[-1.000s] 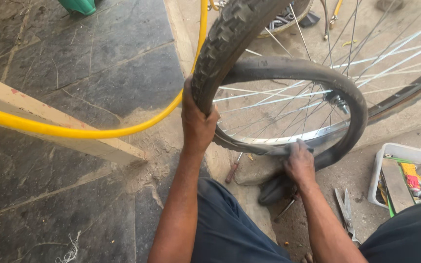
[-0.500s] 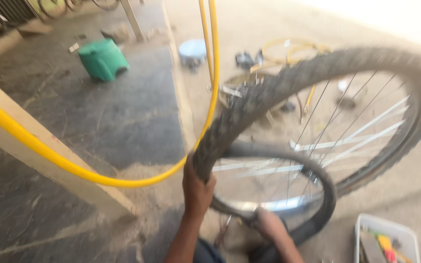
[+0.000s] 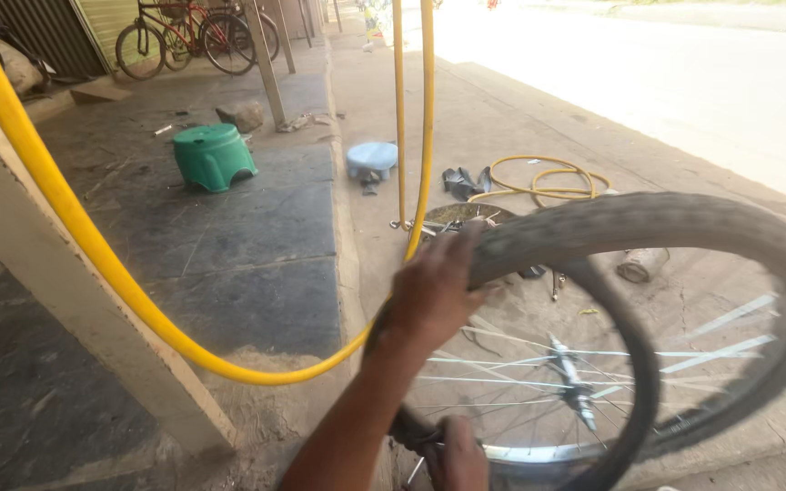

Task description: The person removes a bicycle tire from the rim, inspects the inner tube, and then reinstalls the tire onto the rim using a tire lever. The person works on the wheel while sitting on the floor.

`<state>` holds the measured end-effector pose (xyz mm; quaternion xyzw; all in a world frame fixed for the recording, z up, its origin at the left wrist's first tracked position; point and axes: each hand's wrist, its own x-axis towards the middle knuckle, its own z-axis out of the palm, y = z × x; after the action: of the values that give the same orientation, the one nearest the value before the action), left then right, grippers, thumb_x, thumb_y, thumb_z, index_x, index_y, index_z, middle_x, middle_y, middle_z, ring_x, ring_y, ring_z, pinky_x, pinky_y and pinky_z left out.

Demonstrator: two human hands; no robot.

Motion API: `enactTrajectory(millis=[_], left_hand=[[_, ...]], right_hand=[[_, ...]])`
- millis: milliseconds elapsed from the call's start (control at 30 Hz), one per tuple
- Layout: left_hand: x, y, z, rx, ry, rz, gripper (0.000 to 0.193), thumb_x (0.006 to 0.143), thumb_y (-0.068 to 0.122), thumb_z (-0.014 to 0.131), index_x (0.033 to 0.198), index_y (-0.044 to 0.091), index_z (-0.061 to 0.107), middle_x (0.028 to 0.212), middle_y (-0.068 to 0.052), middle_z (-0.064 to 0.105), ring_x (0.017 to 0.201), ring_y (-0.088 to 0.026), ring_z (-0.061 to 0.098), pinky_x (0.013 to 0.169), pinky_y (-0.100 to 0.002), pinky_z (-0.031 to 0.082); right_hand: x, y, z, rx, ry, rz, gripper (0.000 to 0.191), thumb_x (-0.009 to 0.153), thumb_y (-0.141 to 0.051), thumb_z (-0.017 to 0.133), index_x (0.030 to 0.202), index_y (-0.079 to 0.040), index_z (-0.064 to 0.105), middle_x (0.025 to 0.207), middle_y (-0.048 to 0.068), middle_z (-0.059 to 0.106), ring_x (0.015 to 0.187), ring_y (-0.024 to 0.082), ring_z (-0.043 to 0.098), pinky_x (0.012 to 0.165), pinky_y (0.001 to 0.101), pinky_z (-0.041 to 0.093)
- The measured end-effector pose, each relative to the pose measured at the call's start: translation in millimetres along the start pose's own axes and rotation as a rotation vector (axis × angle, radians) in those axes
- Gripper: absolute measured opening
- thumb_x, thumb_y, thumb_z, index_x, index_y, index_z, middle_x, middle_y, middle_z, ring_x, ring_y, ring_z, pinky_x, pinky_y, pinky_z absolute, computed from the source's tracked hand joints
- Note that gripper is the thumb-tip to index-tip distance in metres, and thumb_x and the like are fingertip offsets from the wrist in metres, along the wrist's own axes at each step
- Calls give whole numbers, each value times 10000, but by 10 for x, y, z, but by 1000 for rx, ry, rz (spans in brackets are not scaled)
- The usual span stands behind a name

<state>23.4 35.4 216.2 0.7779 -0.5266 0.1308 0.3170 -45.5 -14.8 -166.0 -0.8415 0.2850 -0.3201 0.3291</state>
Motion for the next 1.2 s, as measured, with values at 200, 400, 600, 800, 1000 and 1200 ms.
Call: enactTrajectory(millis=[200,400,600,800,1000,1200], left_hand=[[-170,-132,415,-43,403,123,764,721,247,893,1361,67,515,1243,-202,675,1140,-398,661,955,-481,537],[-731,-838,716,-228,455,-198,725,728,131,855,1345,0,498,1160,-191,706,1048,-328,726,888,-416,590],[-871,-1040,834,-273,419,-226,699,783,102,833,1376,-7,479,1211,-202,672,1121,-347,685,943,-425,552],[-819,-1094,885,-378,408,-174,731,781,115,828,1407,-2,468,1264,-223,652,1162,-364,668,954,-419,552],[-900,-1306,1124,-230,455,-48,726,856,123,827,1447,-39,438,1264,-271,646,1158,-421,660,991,-460,533],[-959,-1274,1317,-334,441,0,745,879,120,836,1472,-20,408,1330,-246,621,1237,-402,643,1063,-436,516]], right_hand=[[237,-17,-209,10,-192,87,521,779,-386,909,1111,-97,630,1038,184,701,1034,327,697,929,441,532],[530,386,-596,460,-668,532,626,824,-275,824,1350,-44,576,1277,144,677,1209,251,689,1071,405,550],[487,600,-814,-207,-733,333,487,896,-297,717,1314,-69,613,1231,158,683,1168,268,675,1028,424,541],[694,546,-1431,-379,-793,395,325,979,-293,629,1183,-46,684,1096,223,701,1058,370,687,938,498,541],[361,355,-2639,-441,161,425,342,1061,-290,541,1052,-23,755,960,287,719,947,472,699,847,572,540],[-577,611,-1617,-309,351,-293,425,790,70,649,1190,-32,548,1139,210,600,1095,410,571,950,501,492]])
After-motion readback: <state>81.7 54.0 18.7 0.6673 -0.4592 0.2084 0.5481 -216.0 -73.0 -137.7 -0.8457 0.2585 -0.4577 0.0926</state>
